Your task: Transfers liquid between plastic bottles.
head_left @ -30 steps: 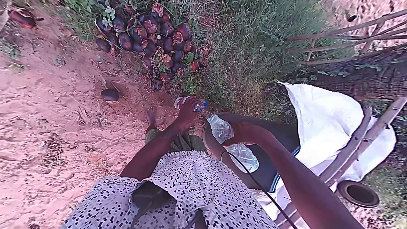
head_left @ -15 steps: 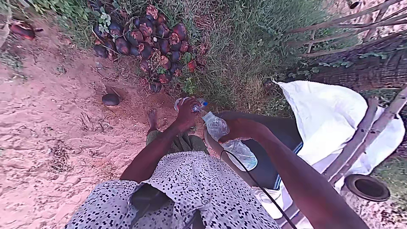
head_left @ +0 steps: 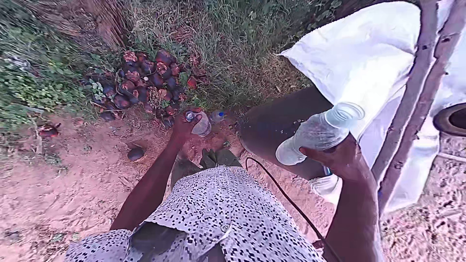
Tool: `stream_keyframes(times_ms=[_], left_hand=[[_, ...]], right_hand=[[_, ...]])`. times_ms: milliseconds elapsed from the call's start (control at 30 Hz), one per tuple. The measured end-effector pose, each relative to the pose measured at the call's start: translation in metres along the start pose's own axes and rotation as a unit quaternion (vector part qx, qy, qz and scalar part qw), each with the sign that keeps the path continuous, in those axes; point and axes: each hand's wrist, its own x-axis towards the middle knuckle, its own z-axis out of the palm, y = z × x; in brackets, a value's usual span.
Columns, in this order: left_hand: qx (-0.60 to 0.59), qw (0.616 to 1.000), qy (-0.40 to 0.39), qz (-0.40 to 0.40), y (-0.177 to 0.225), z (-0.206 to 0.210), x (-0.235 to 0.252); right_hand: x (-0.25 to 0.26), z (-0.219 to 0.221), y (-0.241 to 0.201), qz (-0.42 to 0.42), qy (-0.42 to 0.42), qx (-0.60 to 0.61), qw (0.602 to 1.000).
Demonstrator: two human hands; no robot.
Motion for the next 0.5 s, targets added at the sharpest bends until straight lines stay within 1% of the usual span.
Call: stream_keyframes(times_ms=[33, 100, 167, 200, 233, 267, 333, 433, 500], left_hand=[[0.027, 0.999, -0.011, 0.018, 0.003, 0.004, 0.001], [0.085, 0.996, -0.036, 0.012, 0.011, 0.016, 0.001], [0.071, 0.997, -0.031, 0.011, 0.012, 0.026, 0.001], [0.059, 0.998, -0.025, 0.013, 0.011, 0.029, 0.002], [0.060, 0.998, -0.017, 0.013, 0.011, 0.032, 0.001], [0.068, 0.997, -0.013, 0.016, 0.011, 0.034, 0.001], [0.070, 0.997, -0.018, 0.032, 0.010, 0.040, 0.001], [0.065, 0.996, -0.033, 0.058, 0.015, 0.050, -0.002], [0.072, 0.996, -0.013, 0.046, 0.020, 0.060, -0.011]], right_hand=[[-0.012, -0.023, 0.010, 0.003, 0.062, 0.019, 0.998], [-0.040, -0.071, 0.029, 0.011, 0.195, 0.048, 0.980], [-0.064, -0.109, 0.049, -0.013, 0.304, 0.080, 0.949], [-0.072, -0.124, 0.059, -0.020, 0.340, 0.096, 0.935], [-0.076, -0.134, 0.070, -0.011, 0.359, 0.103, 0.928], [-0.075, -0.141, 0.082, 0.010, 0.363, 0.097, 0.927], [-0.060, -0.143, 0.113, 0.052, 0.343, 0.073, 0.935], [-0.033, -0.123, 0.154, 0.055, 0.265, 0.076, 0.960], [-0.026, -0.106, 0.180, 0.079, 0.192, 0.113, 0.972]])
